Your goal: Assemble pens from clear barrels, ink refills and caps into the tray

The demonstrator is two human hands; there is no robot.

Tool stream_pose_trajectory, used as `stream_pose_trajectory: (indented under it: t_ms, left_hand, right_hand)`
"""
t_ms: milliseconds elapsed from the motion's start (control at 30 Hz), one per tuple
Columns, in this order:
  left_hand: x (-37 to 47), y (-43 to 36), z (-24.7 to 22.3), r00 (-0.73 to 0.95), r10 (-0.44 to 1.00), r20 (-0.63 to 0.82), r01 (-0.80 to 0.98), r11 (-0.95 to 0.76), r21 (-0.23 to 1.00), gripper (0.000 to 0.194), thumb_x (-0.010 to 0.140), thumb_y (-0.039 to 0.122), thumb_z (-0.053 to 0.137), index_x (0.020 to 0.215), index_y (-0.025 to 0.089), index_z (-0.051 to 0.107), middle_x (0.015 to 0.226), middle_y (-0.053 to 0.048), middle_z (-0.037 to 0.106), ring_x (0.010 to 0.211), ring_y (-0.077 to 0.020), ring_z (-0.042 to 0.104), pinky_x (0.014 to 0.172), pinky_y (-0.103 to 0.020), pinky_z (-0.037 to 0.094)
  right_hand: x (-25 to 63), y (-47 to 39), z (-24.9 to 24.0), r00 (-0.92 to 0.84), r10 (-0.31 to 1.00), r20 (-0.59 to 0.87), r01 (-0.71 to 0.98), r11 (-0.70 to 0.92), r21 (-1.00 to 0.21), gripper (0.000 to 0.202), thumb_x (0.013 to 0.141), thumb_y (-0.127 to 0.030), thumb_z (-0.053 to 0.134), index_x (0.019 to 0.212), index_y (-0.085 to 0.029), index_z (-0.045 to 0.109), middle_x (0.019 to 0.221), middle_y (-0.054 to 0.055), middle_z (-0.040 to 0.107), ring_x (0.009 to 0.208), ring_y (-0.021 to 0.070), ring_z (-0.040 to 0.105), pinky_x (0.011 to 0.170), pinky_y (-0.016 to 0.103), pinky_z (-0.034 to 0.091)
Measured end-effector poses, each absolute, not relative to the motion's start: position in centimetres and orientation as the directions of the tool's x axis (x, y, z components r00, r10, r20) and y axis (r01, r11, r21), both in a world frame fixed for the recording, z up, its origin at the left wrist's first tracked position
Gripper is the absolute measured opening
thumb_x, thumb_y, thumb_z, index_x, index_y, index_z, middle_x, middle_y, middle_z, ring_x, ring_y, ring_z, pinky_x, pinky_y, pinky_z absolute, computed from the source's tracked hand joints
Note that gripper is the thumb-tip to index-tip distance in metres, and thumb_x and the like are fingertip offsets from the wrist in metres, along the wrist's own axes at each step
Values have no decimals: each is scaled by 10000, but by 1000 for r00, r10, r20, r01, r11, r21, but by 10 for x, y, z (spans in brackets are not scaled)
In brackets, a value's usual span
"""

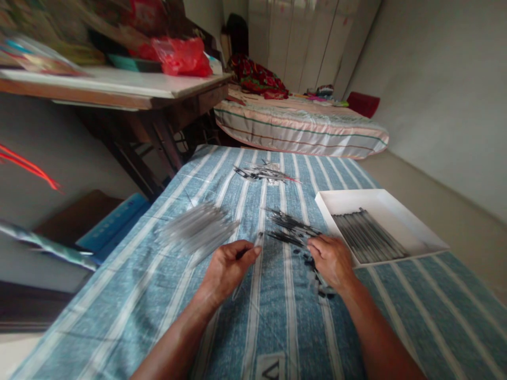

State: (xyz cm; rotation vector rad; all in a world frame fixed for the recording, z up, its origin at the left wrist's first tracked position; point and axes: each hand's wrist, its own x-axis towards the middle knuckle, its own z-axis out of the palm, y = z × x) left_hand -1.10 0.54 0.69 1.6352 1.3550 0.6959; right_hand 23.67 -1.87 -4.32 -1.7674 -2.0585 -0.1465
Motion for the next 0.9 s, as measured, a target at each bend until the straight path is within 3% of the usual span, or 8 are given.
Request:
stream_pose_trajectory:
  t_ms: [233,467,633,733,900]
  left_hand:
    - [-11,7,-1,126,988,-91,357,40,933,331,777,451,543,606,168,568,480,38,518,421,-87,381,432,-213,295]
    - [-9,8,3,37,992,-118,112,113,987,248,710,379,635,625,156,567,541,17,601,403,-76,447,416,-195,327]
    - [-11,11,0,62,988,-140,28,139,990,228,732,345,635,645,135,619,479,15,568,410,-78,460,413,-185,327]
    - [-11,10,-2,100,982,-163,-64,170,983,217,737,336,656,685,125,643,539,-6,608,442,-78,485,428,-181,350]
    - [-8,7,-4,150,963,-223,-223,253,941,208,732,332,685,721,131,633,668,-28,670,469,-72,521,442,-176,378]
  right_hand:
    - [255,-25,-41,-13,928,373,965,109,-238,202,844,-189,509,824,-199,710,835,51,718,760,168,640,725,239,405]
    - [253,-43,-12,-92,995,-22,926,78,-369,216,809,-333,582,697,-198,708,625,8,685,591,145,614,559,222,350]
    - [249,-53,-3,-80,975,-207,970,28,-241,127,696,-305,667,650,-190,696,619,27,686,587,173,603,511,235,266]
    - [247,-53,-9,-122,971,-204,973,77,-215,89,705,-243,641,647,-185,675,632,32,682,602,172,594,528,241,254]
    - [226,-53,-14,-229,973,-41,866,184,-466,118,762,-182,530,653,-177,576,544,-28,546,507,100,474,515,214,276]
